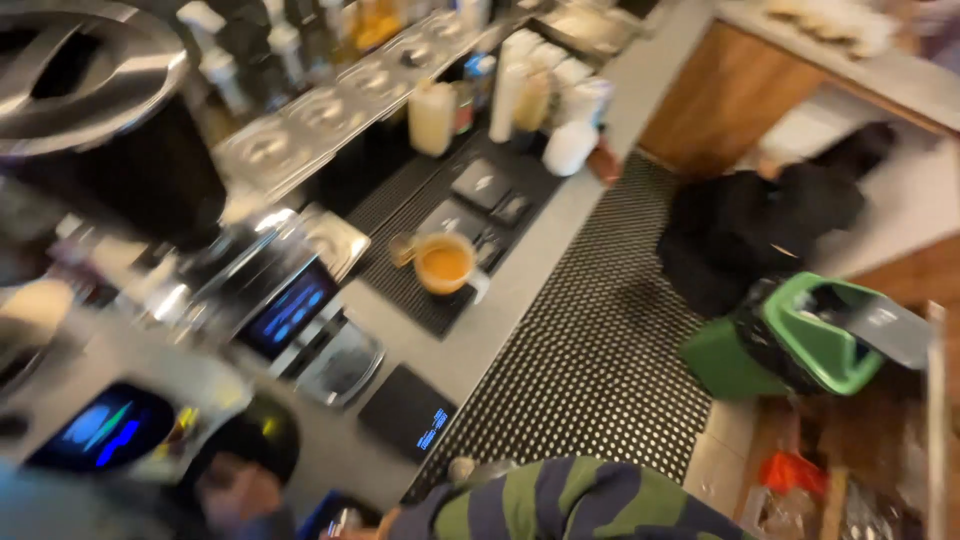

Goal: The person prepares coffee using an espresso machine. They wipe a portafilter, place it under a grinder, and grind coffee beans into it. The person then uses a tamper to press the grounds, places the portafilter into the espresso machine, and operates the machine to brew coffee into a cup.

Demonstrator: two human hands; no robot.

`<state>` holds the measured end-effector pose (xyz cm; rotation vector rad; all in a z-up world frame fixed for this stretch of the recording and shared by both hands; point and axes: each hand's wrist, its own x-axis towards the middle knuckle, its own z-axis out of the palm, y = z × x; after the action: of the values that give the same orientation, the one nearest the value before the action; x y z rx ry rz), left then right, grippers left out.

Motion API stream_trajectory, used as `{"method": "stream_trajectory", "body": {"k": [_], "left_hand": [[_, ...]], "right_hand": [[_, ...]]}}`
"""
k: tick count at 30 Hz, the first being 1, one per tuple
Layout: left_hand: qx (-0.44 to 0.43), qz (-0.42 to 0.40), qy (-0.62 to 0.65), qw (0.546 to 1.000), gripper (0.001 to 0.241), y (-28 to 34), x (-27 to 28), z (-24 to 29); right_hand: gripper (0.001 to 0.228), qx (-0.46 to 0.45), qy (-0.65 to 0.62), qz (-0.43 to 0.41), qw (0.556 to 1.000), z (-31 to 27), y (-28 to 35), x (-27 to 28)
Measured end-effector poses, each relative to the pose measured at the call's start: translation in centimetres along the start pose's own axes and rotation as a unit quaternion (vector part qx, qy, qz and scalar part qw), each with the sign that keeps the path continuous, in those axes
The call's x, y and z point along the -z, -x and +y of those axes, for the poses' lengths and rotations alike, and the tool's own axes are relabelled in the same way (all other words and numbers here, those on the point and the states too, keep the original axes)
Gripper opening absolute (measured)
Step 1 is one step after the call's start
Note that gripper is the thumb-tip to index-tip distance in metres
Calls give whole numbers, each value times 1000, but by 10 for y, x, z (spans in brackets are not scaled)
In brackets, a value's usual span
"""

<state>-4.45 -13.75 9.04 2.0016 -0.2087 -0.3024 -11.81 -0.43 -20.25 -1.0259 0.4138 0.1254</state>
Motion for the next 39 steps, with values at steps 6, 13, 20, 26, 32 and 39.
{"method": "stream_trajectory", "body": {"k": [6,13,20,26,32,39], "left_hand": [[91,127,-61,986,46,-40,54,-32],[96,180,-63,977,44,-75,110,-81],[96,196,-110,970,69,-94,88,-127],[115,200,-48,972,54,-93,90,-122],[102,186,40,977,46,-90,96,-113],[122,136,20,983,53,-80,104,-96]], "right_hand": [[28,79,717,-286,631,-258,166,-46],[68,-130,779,-356,499,-307,154,-85],[72,-114,821,-266,493,-288,165,-85],[90,-115,816,-267,499,-291,162,-90],[98,-124,827,-254,486,-287,166,-97],[104,-134,843,-228,468,-274,159,-90]]}}
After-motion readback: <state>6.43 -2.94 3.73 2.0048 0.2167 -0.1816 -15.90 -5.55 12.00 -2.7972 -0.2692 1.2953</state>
